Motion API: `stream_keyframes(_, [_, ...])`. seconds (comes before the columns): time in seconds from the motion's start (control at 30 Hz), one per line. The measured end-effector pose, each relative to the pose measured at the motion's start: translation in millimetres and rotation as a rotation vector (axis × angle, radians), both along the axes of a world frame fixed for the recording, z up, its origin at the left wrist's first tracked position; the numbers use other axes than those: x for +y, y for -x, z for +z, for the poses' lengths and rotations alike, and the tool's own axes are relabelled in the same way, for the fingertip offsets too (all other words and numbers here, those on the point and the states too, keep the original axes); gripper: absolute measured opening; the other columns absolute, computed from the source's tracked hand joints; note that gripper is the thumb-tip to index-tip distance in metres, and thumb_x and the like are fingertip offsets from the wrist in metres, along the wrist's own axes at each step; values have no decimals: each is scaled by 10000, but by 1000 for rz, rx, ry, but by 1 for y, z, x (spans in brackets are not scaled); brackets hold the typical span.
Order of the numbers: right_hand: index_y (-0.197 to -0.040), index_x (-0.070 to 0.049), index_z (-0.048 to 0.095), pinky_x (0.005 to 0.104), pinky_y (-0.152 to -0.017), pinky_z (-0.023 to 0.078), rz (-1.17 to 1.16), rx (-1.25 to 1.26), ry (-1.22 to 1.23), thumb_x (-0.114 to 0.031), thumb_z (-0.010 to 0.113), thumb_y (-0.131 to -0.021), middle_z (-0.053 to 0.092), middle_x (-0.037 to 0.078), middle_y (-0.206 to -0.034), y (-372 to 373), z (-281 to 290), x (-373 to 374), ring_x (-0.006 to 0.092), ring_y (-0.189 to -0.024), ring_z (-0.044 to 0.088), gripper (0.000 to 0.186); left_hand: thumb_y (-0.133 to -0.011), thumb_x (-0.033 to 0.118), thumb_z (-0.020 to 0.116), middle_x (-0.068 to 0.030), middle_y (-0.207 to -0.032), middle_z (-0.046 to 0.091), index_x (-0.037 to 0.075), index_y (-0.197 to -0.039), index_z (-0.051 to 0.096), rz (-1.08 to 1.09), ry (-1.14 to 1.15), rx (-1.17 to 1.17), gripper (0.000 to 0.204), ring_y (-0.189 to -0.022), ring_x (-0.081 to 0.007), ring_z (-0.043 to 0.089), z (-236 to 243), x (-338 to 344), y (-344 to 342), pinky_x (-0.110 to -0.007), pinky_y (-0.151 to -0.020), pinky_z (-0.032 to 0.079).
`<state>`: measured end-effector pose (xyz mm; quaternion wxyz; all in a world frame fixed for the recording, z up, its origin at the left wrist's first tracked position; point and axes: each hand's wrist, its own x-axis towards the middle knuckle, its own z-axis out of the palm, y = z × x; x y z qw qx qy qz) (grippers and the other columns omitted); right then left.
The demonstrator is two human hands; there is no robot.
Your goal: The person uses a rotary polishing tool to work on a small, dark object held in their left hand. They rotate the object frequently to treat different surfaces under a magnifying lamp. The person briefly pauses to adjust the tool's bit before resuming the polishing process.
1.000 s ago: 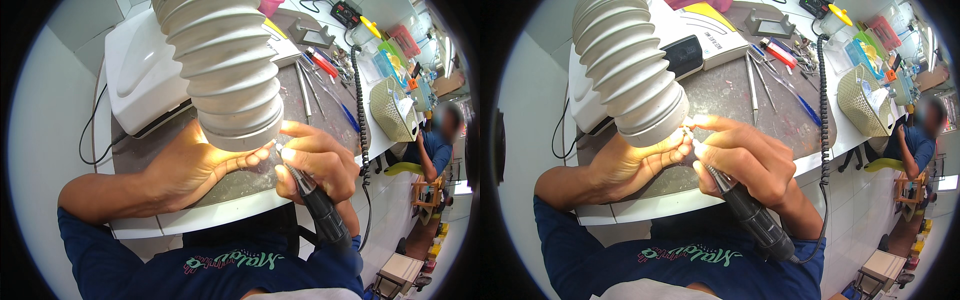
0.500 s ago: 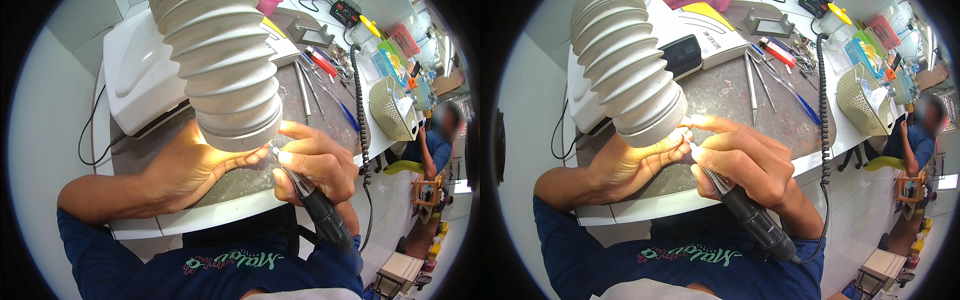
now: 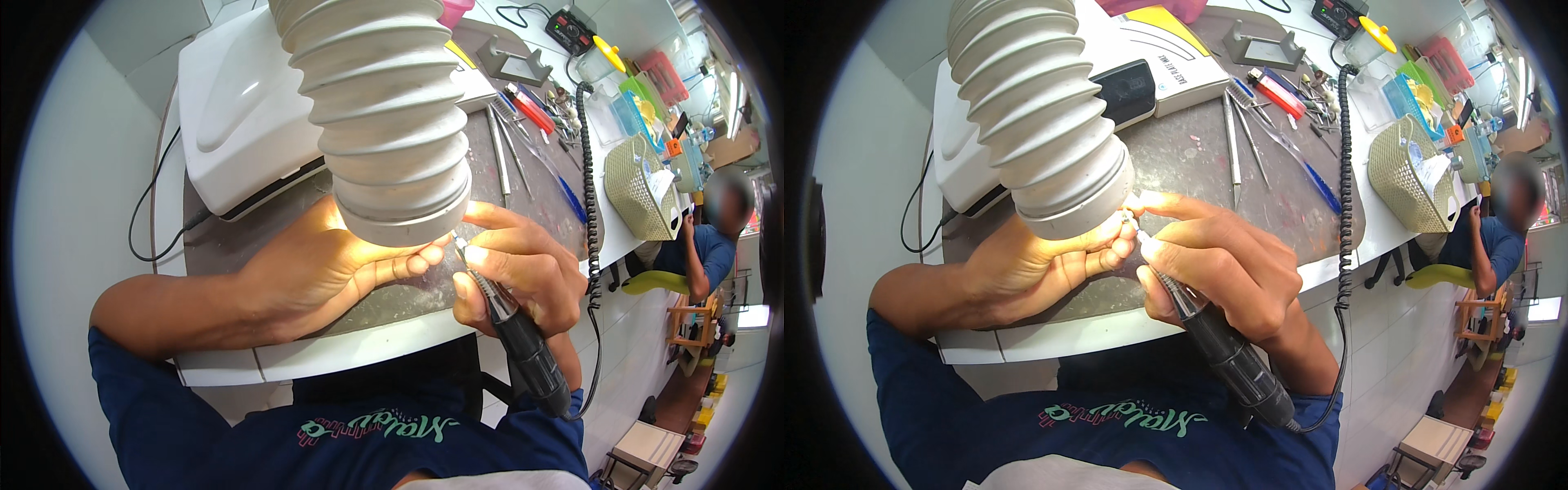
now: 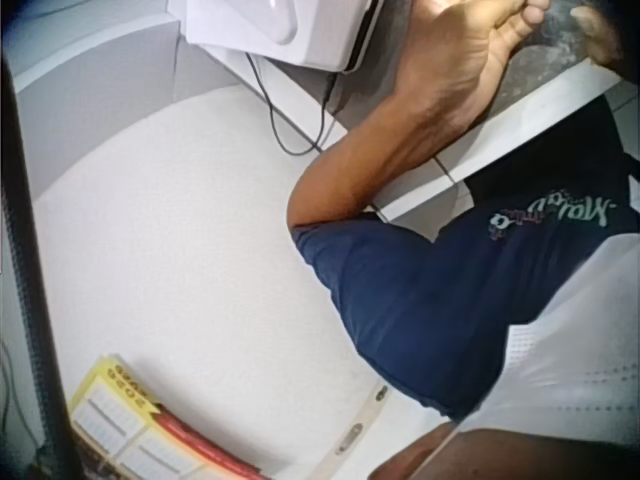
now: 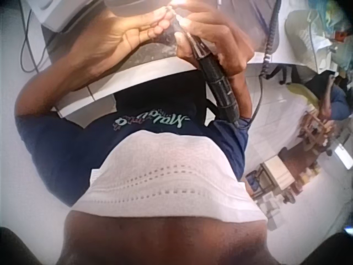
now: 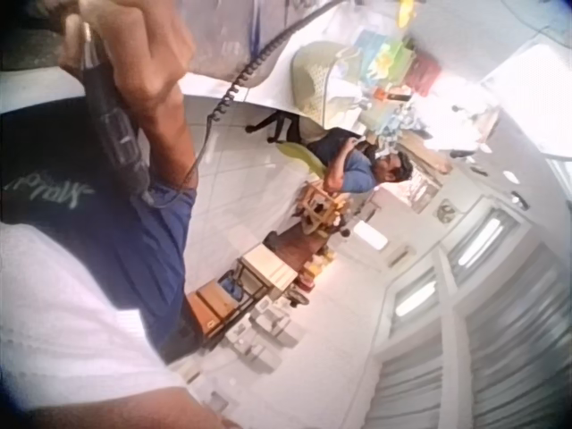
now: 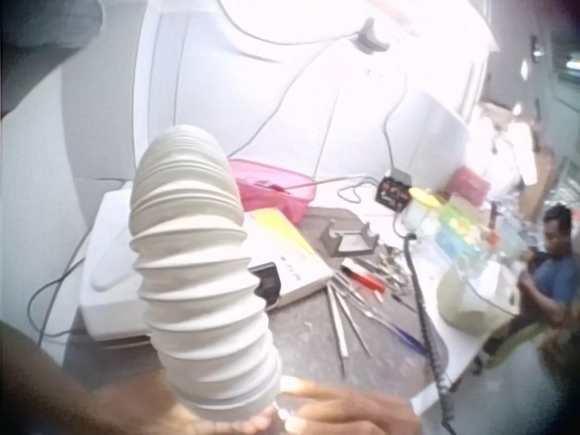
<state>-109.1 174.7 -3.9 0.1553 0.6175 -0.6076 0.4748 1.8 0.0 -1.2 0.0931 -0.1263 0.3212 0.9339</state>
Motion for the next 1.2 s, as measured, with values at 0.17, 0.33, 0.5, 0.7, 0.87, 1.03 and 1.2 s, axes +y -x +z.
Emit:
stream_keyframes(0.17, [-857,12,599,372,-697,597,12,13,17,3,756,-709,632,120,-743,1,-2,0,346,-863,700,216,-903,-1,595,-110,-1136,563,-11,-1214,472,-12,-3,22,334,-1071,-174,577,2,0,1,-285,-951,510])
stream_keyframes(0.33, [-853,15,598,375,-690,598,26,12,10,-1,753,-716,636,124,-746,2,-2,0,346,-855,701,207,-907,10,594,-107,-1129,563,-13,-1205,477,-13,-28,29,321,-1049,-164,580,-3,-1,0,-271,-925,521])
stream_keyframes(0.5, [-848,15,597,380,-683,598,0,14,13,-14,755,-721,632,125,-743,1,-3,0,350,-847,701,205,-916,26,587,-104,-1100,562,-14,-1205,475,-17,-4,31,313,-1008,-158,583,-1,0,1,-269,-893,528])
stream_keyframes(0.7, [-853,10,591,379,-679,598,13,18,8,-14,756,-719,630,122,-745,2,-2,0,359,-848,699,214,-917,36,589,-101,-1066,563,-14,-1188,485,-14,15,12,294,-942,-148,579,0,1,1,-262,-827,526])
stream_keyframes(0.87, [-866,7,587,379,-675,599,18,10,31,-5,755,-717,629,115,-754,2,-3,1,358,-853,700,224,-909,25,595,-98,-1034,569,-13,-1145,520,-71,22,34,252,-908,-141,570,0,-1,2,-246,-747,514])
stream_keyframes(1.03, [-888,7,596,377,-679,600,13,21,45,1,751,-720,625,111,-762,1,-4,0,354,-862,699,229,-907,23,597,-90,-1023,574,-7,-1137,532,-52,-18,40,240,-912,-135,568,-1,0,2,-238,-721,507])
stream_keyframes(1.2, [-912,7,606,373,-678,600,13,70,6,-8,758,-718,627,116,-774,2,-2,1,350,-868,698,247,-917,44,592,-79,-1023,576,0,-1140,536,-53,6,41,234,-931,-128,564,-3,0,1,-245,-728,504])
